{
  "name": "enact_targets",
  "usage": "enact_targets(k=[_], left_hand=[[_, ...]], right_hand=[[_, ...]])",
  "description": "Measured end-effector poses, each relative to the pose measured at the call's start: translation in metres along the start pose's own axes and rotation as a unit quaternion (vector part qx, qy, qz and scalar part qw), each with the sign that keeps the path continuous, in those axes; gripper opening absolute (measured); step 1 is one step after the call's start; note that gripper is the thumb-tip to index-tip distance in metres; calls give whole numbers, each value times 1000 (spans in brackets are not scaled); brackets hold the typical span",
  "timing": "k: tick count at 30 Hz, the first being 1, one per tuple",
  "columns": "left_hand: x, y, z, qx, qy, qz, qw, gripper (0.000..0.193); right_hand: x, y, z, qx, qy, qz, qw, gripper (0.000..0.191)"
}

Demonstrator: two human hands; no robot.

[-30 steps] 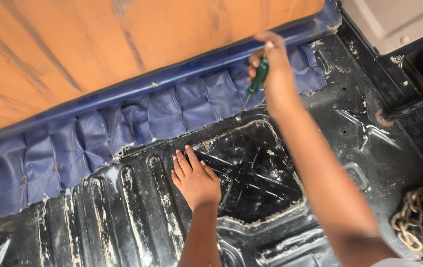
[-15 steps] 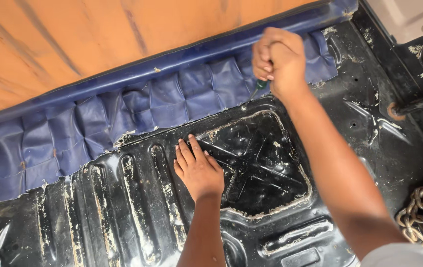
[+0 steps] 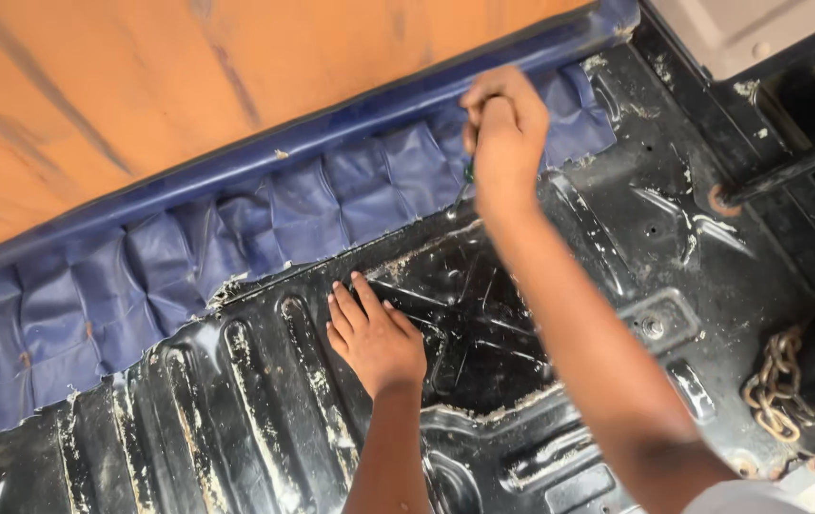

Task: The person uses a green-handled screwdriver to scrape and pry at the metal floor of a car trunk. They work on removing residue or material from the black metal surface and the edge of the blue trunk liner.

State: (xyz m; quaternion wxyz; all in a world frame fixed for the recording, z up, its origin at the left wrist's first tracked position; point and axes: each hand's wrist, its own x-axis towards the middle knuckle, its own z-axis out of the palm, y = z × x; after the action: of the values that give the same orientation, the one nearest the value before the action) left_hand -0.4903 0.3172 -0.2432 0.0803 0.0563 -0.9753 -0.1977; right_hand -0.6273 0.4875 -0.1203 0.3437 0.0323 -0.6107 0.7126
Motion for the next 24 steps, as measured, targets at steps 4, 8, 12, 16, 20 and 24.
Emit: enact_targets(k=[4, 8, 12, 16, 20, 24], left_hand=[[1, -4, 1, 2, -8, -5, 1000, 62], [1, -7, 2, 12, -22, -5, 1000, 61], [1, -6, 3, 6, -23, -11, 1000, 62], [3, -7, 6, 11, -23, -9, 1000, 62], [0, -8, 8, 7, -26, -9, 1000, 64], [0, -6, 8, 18, -23, -11, 1000, 62]], right_hand=[[24, -16, -8, 8, -299, 10, 954, 31], [33, -14, -18, 121, -455, 140, 871, 27], [27, 3, -30, 118, -380, 264, 879, 24], [22, 5, -42, 187, -298, 203, 914, 19], [19, 4, -42, 148, -311, 203, 916, 34], [7, 16, -17, 62, -189, 126, 972, 48]])
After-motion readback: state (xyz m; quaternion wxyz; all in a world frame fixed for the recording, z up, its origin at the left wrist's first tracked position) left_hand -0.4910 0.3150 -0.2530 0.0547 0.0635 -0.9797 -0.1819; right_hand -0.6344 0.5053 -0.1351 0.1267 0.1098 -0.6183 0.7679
